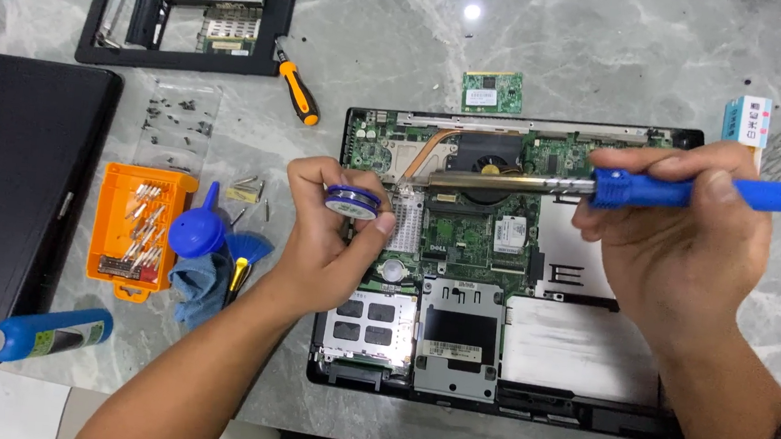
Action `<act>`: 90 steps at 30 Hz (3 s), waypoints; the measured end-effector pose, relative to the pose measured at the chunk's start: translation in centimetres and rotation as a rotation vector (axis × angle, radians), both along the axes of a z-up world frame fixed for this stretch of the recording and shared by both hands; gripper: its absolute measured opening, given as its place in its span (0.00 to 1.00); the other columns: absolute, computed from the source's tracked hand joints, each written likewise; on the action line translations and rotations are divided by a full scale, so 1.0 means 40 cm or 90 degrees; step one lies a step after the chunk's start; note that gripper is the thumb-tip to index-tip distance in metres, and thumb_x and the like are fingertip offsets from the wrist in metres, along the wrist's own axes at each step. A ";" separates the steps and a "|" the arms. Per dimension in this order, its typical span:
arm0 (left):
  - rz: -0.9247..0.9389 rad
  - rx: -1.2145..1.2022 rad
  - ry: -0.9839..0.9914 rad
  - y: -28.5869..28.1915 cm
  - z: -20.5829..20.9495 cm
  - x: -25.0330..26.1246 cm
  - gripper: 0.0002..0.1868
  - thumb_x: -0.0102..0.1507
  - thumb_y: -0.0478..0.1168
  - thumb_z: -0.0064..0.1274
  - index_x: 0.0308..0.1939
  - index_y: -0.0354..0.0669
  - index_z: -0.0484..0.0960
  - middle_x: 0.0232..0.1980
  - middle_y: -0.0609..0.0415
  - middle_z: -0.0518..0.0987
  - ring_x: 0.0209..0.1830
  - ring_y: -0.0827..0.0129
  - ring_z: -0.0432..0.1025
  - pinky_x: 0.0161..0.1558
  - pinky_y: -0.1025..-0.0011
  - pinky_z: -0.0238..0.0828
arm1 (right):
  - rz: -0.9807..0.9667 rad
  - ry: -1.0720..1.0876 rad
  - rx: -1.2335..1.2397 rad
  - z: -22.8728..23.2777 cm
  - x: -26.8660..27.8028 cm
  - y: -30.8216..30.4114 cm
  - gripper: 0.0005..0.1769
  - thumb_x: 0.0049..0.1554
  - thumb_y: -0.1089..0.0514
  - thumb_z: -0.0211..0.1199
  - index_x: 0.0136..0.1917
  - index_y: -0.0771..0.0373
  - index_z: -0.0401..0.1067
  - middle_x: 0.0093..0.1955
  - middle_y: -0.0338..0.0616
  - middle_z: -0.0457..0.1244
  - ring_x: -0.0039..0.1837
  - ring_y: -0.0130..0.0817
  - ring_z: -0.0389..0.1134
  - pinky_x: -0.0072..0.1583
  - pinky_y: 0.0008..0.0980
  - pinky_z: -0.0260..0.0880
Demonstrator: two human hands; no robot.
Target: The person uses a soldering iron and solder wire to work on a laptop motherboard. They apply solder to specific points on the circuit board while holding the components steady with their other hand.
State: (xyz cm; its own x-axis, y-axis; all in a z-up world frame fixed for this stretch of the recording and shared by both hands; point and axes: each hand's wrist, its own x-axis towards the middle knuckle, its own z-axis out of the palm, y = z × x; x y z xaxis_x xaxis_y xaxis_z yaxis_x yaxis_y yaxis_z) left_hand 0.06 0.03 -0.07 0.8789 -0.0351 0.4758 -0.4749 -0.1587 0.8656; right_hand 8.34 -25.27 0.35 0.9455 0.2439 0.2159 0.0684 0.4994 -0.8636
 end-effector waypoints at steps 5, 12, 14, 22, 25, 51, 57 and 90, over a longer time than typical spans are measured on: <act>-0.069 0.068 0.016 0.017 0.005 0.010 0.14 0.65 0.29 0.37 0.42 0.47 0.48 0.32 0.55 0.57 0.30 0.71 0.53 0.35 0.71 0.53 | -0.104 -0.003 -0.032 0.014 0.003 -0.011 0.11 0.63 0.47 0.46 0.48 0.55 0.60 0.53 0.53 0.65 0.37 0.44 0.66 0.39 0.32 0.73; -0.001 0.373 0.083 0.055 -0.005 0.006 0.10 0.64 0.37 0.43 0.42 0.43 0.57 0.43 0.51 0.66 0.43 0.64 0.59 0.48 0.64 0.54 | -0.213 -0.214 -0.216 -0.031 -0.006 -0.072 0.17 0.69 0.46 0.37 0.53 0.62 0.54 0.52 0.57 0.58 0.38 0.44 0.60 0.38 0.28 0.66; -0.019 0.377 0.068 0.055 0.003 0.010 0.09 0.65 0.37 0.42 0.42 0.43 0.56 0.42 0.51 0.67 0.41 0.64 0.61 0.50 0.63 0.53 | -0.157 -0.257 -0.276 -0.012 -0.016 -0.105 0.17 0.72 0.45 0.35 0.56 0.61 0.52 0.56 0.58 0.58 0.41 0.42 0.61 0.42 0.27 0.68; -0.025 0.428 0.133 0.060 0.008 0.018 0.08 0.66 0.38 0.44 0.44 0.45 0.62 0.40 0.53 0.71 0.42 0.60 0.61 0.50 0.63 0.53 | -0.160 -0.231 -0.375 0.002 -0.178 -0.124 0.18 0.73 0.40 0.37 0.60 0.55 0.54 0.64 0.54 0.58 0.46 0.40 0.64 0.44 0.25 0.65; -0.057 0.462 0.061 0.072 0.009 0.018 0.11 0.63 0.28 0.47 0.43 0.46 0.66 0.39 0.57 0.72 0.39 0.64 0.67 0.52 0.65 0.49 | -0.263 -0.162 -0.315 0.003 -0.257 -0.068 0.18 0.68 0.43 0.40 0.57 0.59 0.54 0.58 0.58 0.55 0.58 0.48 0.66 0.46 0.30 0.70; -0.081 0.006 0.418 0.104 0.072 0.018 0.14 0.57 0.27 0.49 0.46 0.42 0.76 0.45 0.55 0.81 0.42 0.77 0.77 0.48 0.82 0.76 | -0.411 -0.164 -0.206 -0.063 -0.311 0.065 0.12 0.63 0.53 0.53 0.52 0.61 0.55 0.52 0.56 0.56 0.40 0.45 0.61 0.40 0.34 0.71; -0.185 -0.141 0.363 0.119 0.037 0.025 0.19 0.61 0.48 0.50 0.48 0.38 0.76 0.46 0.50 0.77 0.45 0.68 0.75 0.52 0.78 0.77 | -0.480 -0.288 -0.222 -0.060 -0.305 0.078 0.12 0.62 0.53 0.54 0.53 0.60 0.58 0.50 0.49 0.48 0.51 0.38 0.56 0.41 0.38 0.74; 0.124 0.073 0.302 0.052 0.072 -0.003 0.08 0.64 0.29 0.45 0.46 0.41 0.68 0.47 0.51 0.79 0.46 0.74 0.72 0.47 0.79 0.68 | -0.464 -0.070 -0.969 -0.055 -0.273 -0.343 0.17 0.61 0.52 0.50 0.58 0.65 0.67 0.47 0.44 0.65 0.46 0.40 0.64 0.49 0.38 0.62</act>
State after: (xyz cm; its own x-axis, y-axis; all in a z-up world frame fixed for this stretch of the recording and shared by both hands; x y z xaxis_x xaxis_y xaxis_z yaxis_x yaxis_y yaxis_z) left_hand -0.04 2.11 2.82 0.9921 0.1225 0.0271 0.0126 -0.3122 0.9499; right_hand -2.58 -38.98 -1.85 0.9444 -0.1709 0.2810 -0.0188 -0.8810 -0.4727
